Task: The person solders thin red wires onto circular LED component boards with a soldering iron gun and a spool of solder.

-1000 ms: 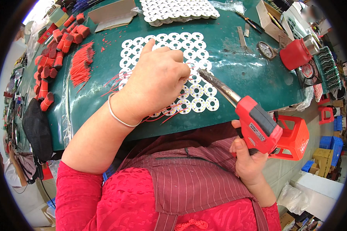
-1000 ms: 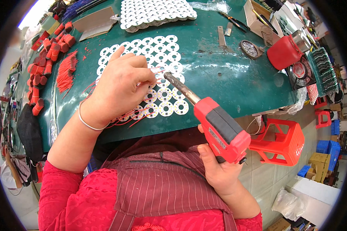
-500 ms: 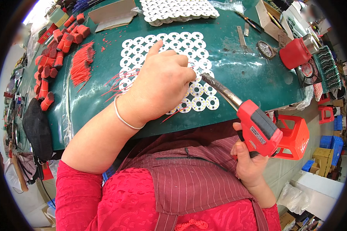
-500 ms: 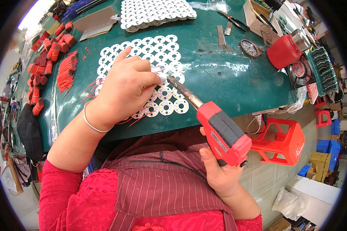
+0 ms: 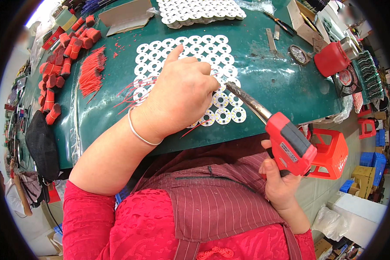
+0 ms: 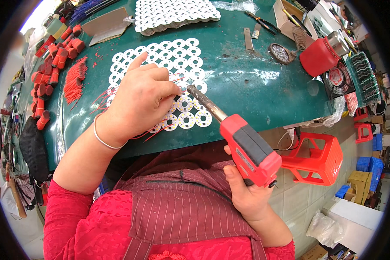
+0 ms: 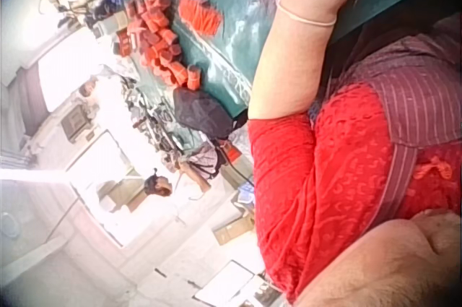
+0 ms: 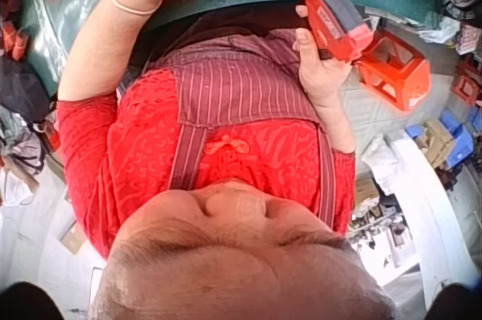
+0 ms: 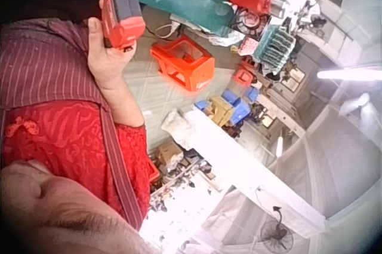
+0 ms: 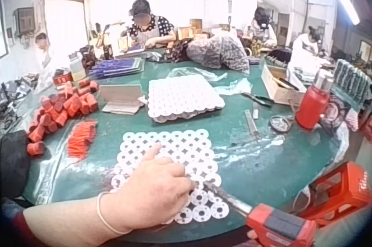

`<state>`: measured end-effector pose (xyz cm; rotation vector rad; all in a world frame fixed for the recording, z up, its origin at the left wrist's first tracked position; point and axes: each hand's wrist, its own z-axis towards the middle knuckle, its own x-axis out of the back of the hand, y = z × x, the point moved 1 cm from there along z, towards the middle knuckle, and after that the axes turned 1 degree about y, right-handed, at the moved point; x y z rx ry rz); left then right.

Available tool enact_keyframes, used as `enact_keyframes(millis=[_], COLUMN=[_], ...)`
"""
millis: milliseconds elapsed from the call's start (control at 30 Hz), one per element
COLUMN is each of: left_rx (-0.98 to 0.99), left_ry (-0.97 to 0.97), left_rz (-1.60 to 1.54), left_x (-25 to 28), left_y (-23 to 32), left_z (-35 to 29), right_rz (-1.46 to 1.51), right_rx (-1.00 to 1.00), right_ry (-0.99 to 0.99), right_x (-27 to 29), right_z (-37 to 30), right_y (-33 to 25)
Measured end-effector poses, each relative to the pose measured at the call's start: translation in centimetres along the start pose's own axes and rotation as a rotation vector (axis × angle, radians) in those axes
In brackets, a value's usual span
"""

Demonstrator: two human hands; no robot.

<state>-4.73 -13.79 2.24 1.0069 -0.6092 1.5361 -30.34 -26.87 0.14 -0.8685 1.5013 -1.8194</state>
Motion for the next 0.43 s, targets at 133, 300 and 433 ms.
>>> enact_keyframes(millis=[133,300,433], left_rx=[-0.004,-0.004,-0.007], left_ry=[-0.001,-0.003,-0.010], left_rz=[0.011,0.003,0.006], left_x=[0.0,0.0,-0.1], left_y=[0.0,0.0,0.0], left_z=[0.0,0.0,0.0], right_rz=[-0.046,-0.064,-0.138], right_rx=[0.017,0.005,0.027], right_ry=[-0.039,-0.065,-0.163], right_x=[0.4,0.9,1.9], right_z=[0.1,-0.2,-0.4], right_y=[0.3,0.9,1.7])
